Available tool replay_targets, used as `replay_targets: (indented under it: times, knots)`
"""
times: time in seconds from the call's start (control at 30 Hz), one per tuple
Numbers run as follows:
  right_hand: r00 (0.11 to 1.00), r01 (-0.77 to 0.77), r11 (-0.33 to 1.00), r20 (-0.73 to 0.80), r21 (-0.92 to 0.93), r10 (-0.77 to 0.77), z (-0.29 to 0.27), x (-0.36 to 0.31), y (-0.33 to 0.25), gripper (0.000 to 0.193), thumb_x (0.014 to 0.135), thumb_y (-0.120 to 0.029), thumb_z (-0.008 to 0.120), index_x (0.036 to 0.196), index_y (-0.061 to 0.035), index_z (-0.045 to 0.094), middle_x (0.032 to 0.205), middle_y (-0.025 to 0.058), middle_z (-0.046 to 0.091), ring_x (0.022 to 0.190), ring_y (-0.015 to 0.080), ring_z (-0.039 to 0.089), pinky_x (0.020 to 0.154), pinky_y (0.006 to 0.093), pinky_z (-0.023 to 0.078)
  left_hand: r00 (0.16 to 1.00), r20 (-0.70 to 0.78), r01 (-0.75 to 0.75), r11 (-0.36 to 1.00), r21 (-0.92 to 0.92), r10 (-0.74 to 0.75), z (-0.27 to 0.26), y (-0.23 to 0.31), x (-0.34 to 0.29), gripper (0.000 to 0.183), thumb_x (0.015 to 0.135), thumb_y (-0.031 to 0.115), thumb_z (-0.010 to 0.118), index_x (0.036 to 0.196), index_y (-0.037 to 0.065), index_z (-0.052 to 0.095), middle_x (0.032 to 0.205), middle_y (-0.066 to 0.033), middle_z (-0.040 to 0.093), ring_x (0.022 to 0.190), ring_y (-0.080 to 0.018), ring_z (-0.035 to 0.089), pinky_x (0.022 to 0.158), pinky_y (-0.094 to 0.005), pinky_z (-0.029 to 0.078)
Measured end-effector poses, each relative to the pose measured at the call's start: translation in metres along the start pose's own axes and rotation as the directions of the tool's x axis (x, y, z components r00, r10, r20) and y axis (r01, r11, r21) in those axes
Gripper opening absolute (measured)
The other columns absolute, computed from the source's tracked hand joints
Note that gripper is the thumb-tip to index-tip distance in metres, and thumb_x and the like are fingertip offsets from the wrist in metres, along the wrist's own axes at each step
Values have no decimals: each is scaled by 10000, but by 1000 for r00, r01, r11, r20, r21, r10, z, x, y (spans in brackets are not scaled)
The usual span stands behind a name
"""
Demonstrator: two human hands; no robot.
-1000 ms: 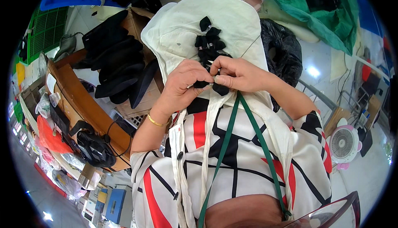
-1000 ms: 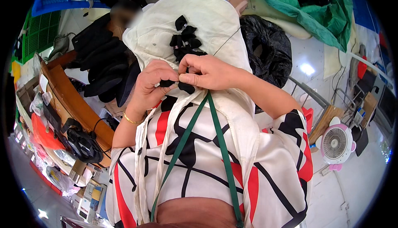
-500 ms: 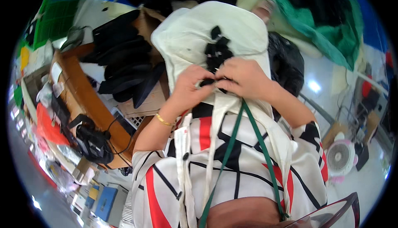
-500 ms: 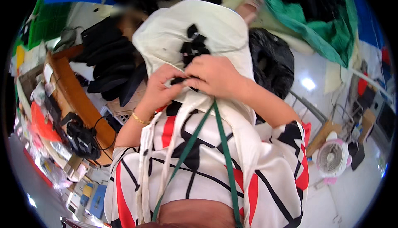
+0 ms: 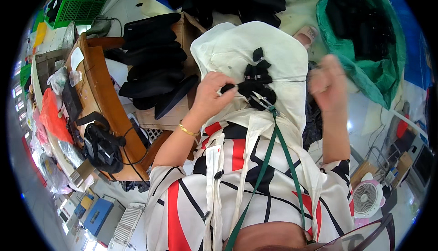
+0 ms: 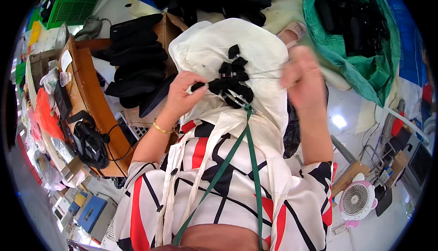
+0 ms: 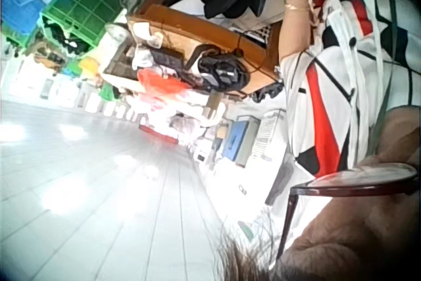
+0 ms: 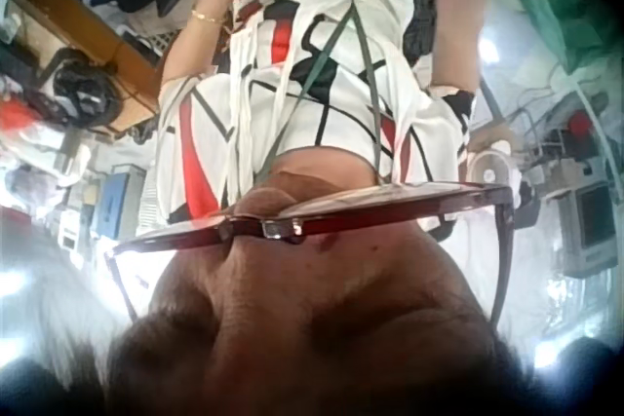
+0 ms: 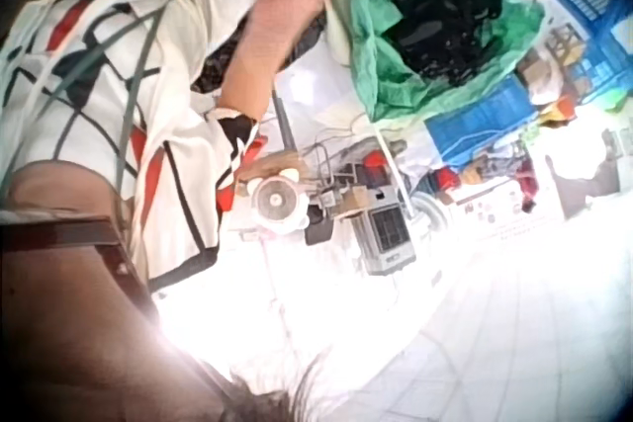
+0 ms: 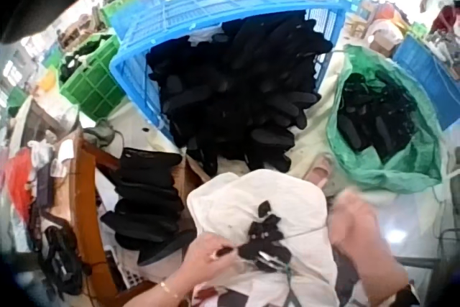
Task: The person sits on the floor and sews black shoe insoles using a needle and thread. They pick up insoles from a blue crate, stitch the edges, and place the finished items into a green bag.
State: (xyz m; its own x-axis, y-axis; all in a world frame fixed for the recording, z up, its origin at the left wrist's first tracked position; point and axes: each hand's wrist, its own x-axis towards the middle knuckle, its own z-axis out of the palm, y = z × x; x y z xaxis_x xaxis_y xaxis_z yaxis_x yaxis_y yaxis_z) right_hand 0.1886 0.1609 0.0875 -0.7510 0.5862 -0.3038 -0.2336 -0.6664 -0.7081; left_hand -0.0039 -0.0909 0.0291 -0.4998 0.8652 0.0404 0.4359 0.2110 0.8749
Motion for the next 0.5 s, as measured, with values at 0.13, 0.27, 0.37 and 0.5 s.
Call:
replay_targets:
  times: [0.13,0.27,0.37,0.5]
  knots:
    - [857,434,880,-389,193,-338,-77,8,-112,131,907,33,492,798,-31,456,595,11,336,515,140,381,829,351,486,997,-61,50,997,67,-46,-12,-14,0,137,744,70,717,877,46,691,819,-81,646,811,-240,600,717,-317,472]
    - [368,797,581,-628,-168,-686,-194,-3,-187,278,924,-9,467,671,-75,374,571,34,374,517,163,395,1017,536,484,983,-154,136,968,213,-104,-14,-32,-9,139,719,127,711,831,48,684,810,-105,650,817,-280,613,717,-356,489]
    - [500,666,627,-382,-403,-777,-189,1,-145,202,933,-20,501,740,-55,452,668,46,487,599,178,494,972,512,512,970,-168,204,963,175,-175,-2,-38,-14,181,719,220,704,803,61,684,820,-132,652,852,-336,618,727,-421,488]
    - [924,185,702,-121,-688,-362,-81,19,13,164,926,-36,599,1087,-56,582,1009,52,609,927,149,631,868,304,509,983,-28,177,976,-130,-182,17,-19,-12,195,763,203,721,860,40,676,835,-124,645,800,-271,616,739,-349,483]
